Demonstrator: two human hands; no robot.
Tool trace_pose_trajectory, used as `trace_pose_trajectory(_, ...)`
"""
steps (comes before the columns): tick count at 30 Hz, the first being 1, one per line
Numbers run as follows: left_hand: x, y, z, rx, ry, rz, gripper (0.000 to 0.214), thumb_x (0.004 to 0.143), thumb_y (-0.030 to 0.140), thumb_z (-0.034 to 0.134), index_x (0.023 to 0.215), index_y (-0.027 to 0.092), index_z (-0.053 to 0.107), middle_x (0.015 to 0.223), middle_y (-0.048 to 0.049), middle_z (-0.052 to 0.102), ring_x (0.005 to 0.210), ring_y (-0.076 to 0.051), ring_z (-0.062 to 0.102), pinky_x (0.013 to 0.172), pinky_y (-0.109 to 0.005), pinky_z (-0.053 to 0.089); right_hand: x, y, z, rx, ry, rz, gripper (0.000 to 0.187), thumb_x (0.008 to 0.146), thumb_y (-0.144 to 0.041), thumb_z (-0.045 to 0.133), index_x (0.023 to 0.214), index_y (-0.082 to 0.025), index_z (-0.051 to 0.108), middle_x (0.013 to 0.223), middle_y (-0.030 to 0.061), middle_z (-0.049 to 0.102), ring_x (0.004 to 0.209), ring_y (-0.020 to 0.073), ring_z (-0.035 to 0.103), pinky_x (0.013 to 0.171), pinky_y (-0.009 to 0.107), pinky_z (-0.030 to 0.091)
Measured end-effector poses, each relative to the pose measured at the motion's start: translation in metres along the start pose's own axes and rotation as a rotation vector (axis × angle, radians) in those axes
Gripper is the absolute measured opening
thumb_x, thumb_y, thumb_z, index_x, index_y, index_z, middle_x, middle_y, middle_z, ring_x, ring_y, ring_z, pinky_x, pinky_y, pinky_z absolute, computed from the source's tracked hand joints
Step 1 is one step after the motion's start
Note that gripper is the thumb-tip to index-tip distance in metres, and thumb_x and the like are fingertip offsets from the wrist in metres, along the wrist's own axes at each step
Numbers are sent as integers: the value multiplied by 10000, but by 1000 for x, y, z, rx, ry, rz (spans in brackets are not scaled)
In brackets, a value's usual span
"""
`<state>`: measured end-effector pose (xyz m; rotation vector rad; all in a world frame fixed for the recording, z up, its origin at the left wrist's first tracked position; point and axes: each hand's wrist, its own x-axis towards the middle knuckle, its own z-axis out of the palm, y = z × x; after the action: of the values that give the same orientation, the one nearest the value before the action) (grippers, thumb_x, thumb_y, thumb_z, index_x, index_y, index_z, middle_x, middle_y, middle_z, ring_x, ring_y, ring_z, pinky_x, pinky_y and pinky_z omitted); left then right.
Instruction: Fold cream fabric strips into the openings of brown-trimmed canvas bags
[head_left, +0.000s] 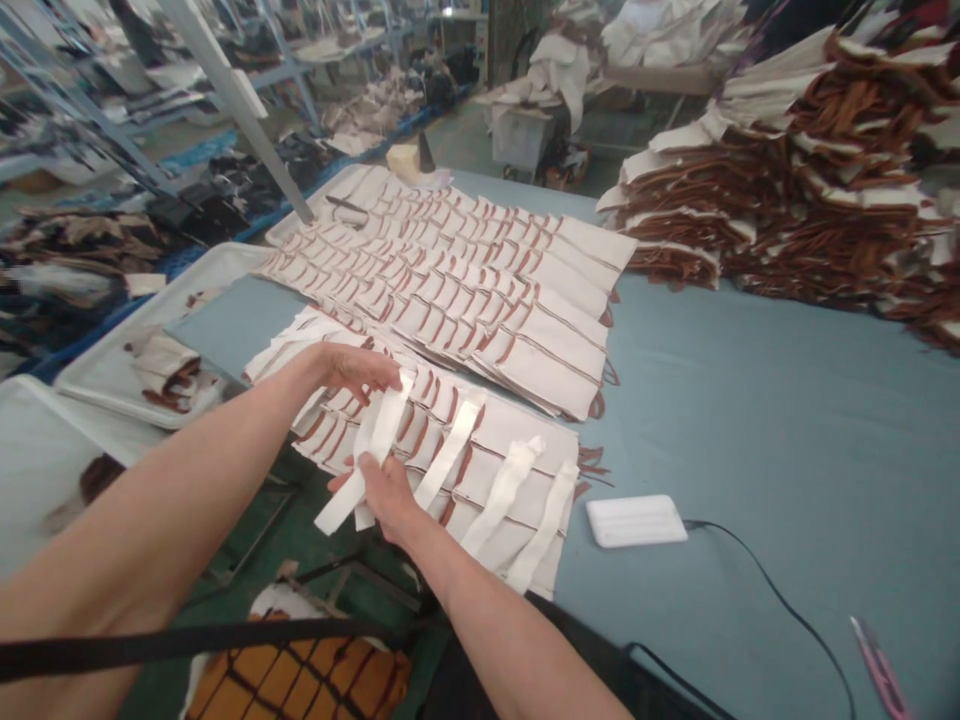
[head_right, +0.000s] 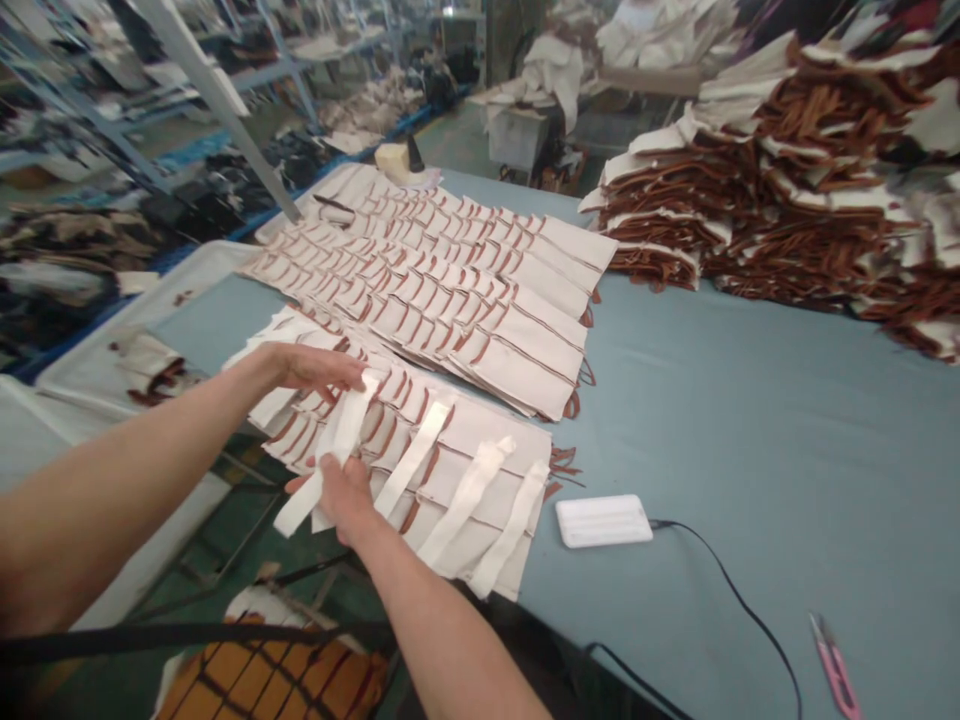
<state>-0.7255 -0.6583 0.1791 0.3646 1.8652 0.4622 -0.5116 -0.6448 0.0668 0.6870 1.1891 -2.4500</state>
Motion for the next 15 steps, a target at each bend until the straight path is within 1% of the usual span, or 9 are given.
trace_pose_trajectory(2,11,-1,5,-26,8,58,581,912,558,773,1355,190,699,1358,-136,734,1223,-303,697,1029,-503,608,4,-1,1,4,11,1,285,1124,-323,517,1092,-138,732,635,49,790,516,182,679,496,230,479)
trace_pose_trajectory(4,21,-2,10,-54,31,99,561,986,546,731,1418,195,662,1428,-142,701,1268,-311,684,1067,-528,595,6,-1,1,5,31,2,318,1134,-368,512,1132,-131,724,644,53,794,504,183,672,476,231,469)
trace_pose_trajectory(7,32,2,16,-86,77,149,542,1047,523,695,1474,198,624,1520,-150,649,1312,-321,671,1098,-550,589,8,-2,-1,-5,65,-9,328,1137,-403,515,1152,-138,707,658,54,797,517,187,681,487,243,486)
trace_pose_trajectory(9,38,9,16,-84,87,166,530,1059,509,694,1483,201,620,1525,-149,646,1301,-320,680,1097,-554,597,9,-4,-2,-21,79,-23,340,1131,-436,532,1142,-149,713,663,54,795,545,200,701,506,259,507)
trace_pose_trajectory(12,41,23,10,-37,74,161,503,1059,483,708,1471,204,633,1498,-142,663,1247,-308,702,1061,-538,620,11,-8,-2,-52,93,-49,394,1106,-525,573,1132,-169,740,672,50,795,602,228,736,545,291,544)
trace_pose_trajectory(14,37,32,-1,20,49,145,492,1037,452,738,1452,202,649,1481,-139,672,1213,-297,709,1026,-519,631,10,-9,-1,-71,100,-66,417,1099,-550,570,1136,-176,752,678,49,796,622,240,746,565,307,557)
trace_pose_trajectory(15,33,36,-7,55,33,134,496,1004,430,770,1434,205,666,1462,-135,686,1205,-294,708,1009,-502,632,9,-9,-1,-80,101,-72,416,1103,-542,556,1137,-176,752,679,49,795,617,241,744,564,310,554)
